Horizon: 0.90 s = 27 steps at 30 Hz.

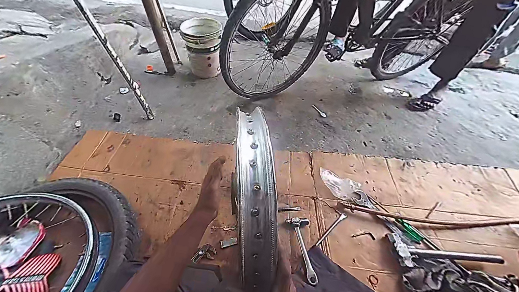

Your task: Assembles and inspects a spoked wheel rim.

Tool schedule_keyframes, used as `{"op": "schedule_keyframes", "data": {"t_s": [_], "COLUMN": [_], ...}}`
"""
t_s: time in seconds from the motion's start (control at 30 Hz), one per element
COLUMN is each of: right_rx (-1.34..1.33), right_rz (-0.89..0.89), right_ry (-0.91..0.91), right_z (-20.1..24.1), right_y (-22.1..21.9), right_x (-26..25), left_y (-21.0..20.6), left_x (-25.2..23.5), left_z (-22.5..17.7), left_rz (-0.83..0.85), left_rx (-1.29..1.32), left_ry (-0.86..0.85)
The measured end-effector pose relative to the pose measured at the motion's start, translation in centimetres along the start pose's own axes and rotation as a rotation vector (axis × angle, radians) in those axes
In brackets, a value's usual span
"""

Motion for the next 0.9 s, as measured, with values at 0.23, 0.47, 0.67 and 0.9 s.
{"op": "schedule_keyframes", "data": {"t_s": [0.23, 0.47, 0.67, 0.9], "right_rx": [0.076, 0.084, 0.045, 0.054], "right_rz": [-0.133, -0.155, -0.172, -0.188], "right_ry": [-0.096, -0.075, -0.055, -0.033], "right_z": [-0.4, -0.6, -1.3, -1.4], "right_y": [0.4, -0.2, 0.6, 0.5], "right_x": [-0.2, -0.1, -0.3, 0.0], "left_y": [-6.4, -7.0, -7.2, -7.1], "left_x": [-2.3, -2.8, -3.5, -3.4], "left_z": [0.4, -0.1, 1.2, 1.6], "left_rz": [0.09, -0.018, -0.067, -0.074], "left_rx": [0.115, 0.153, 0.098, 0.136], "left_ry": [0.131, 0.377, 0.342, 0.329]}}
Point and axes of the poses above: each hand's wrist, its own x-axis away from the middle knuckle, its own y-axis out of the back of the hand, z = x × y, the point moved 7 cm from there along -x, towards the middle knuckle, and after that the axes turned 9 degrees about -z, right-handed, at the moved point
